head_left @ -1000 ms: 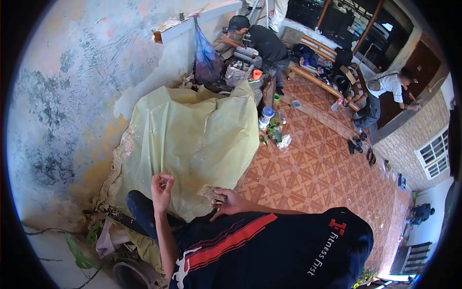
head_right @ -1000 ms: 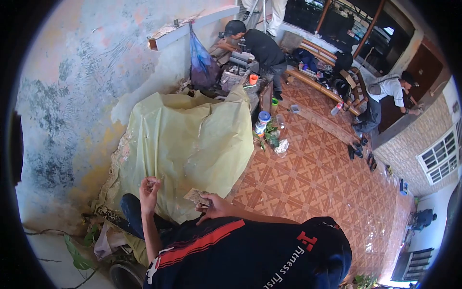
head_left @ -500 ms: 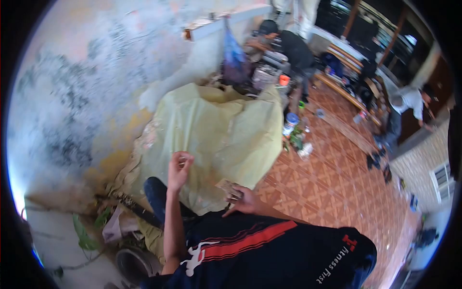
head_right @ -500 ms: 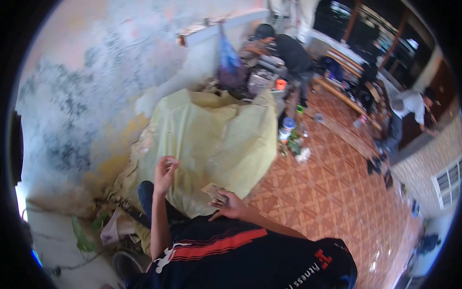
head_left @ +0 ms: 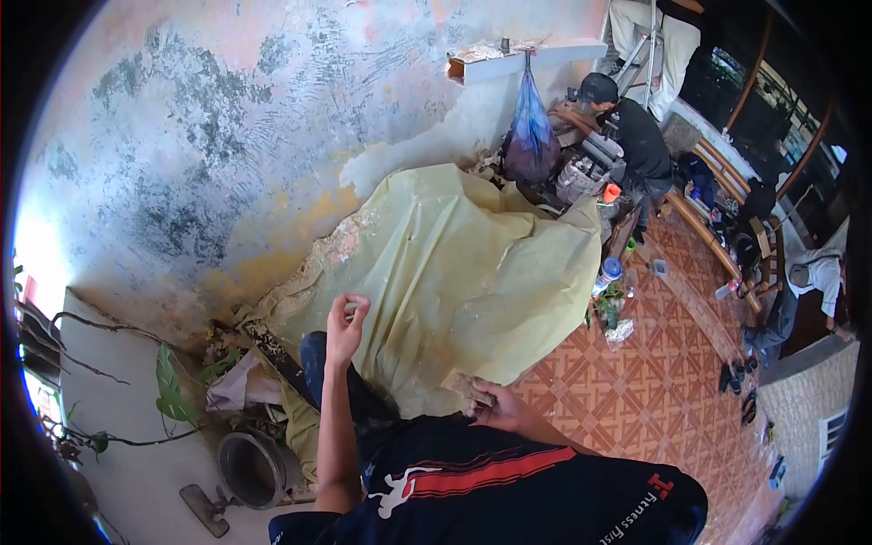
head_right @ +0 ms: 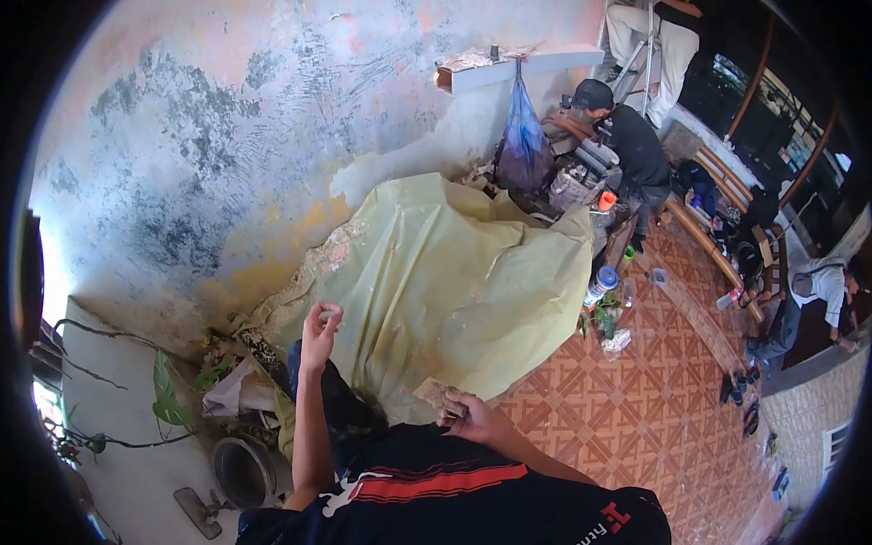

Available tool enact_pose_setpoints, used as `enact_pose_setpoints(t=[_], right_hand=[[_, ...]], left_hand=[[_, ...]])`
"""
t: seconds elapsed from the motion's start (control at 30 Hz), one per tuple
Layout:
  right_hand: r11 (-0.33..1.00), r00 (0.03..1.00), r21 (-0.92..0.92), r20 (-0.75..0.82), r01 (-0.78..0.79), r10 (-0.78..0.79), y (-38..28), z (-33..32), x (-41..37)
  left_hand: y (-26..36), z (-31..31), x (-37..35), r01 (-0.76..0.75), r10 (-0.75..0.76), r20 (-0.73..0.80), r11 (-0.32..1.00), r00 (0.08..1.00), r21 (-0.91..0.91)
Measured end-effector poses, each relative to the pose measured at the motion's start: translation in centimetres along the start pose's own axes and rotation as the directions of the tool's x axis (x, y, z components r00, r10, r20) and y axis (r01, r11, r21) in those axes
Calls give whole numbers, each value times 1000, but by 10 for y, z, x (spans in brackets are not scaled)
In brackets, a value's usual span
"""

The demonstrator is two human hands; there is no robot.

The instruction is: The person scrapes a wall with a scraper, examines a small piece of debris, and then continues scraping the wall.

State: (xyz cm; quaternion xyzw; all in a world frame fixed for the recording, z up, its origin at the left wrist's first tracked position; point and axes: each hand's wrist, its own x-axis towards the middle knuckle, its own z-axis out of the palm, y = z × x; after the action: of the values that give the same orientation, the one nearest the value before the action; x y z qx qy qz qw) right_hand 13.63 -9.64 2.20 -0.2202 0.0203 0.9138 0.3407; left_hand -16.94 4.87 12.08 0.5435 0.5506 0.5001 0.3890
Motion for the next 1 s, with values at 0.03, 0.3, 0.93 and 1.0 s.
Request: enact_pose_setpoints(t=[0.03,0.3,0.93,1.0], right_hand=[[999,1000,-33,28,1,0,0,13,-5],[984,972,144,-225,106,-71,36,1,-10],[991,966,132,-257,33,2,71,7,-16],[994,967,68,-246,83,-64,76,6,-17]], left_hand=[[-2,-3,-5,7,-7,-2,1000,1000,1],[-15,-12,-33,154,-156,46,987,987,35],[-8,10,-38,123,-126,107,992,986,35],[-10,12,-42,145,-149,104,988,983,46]])
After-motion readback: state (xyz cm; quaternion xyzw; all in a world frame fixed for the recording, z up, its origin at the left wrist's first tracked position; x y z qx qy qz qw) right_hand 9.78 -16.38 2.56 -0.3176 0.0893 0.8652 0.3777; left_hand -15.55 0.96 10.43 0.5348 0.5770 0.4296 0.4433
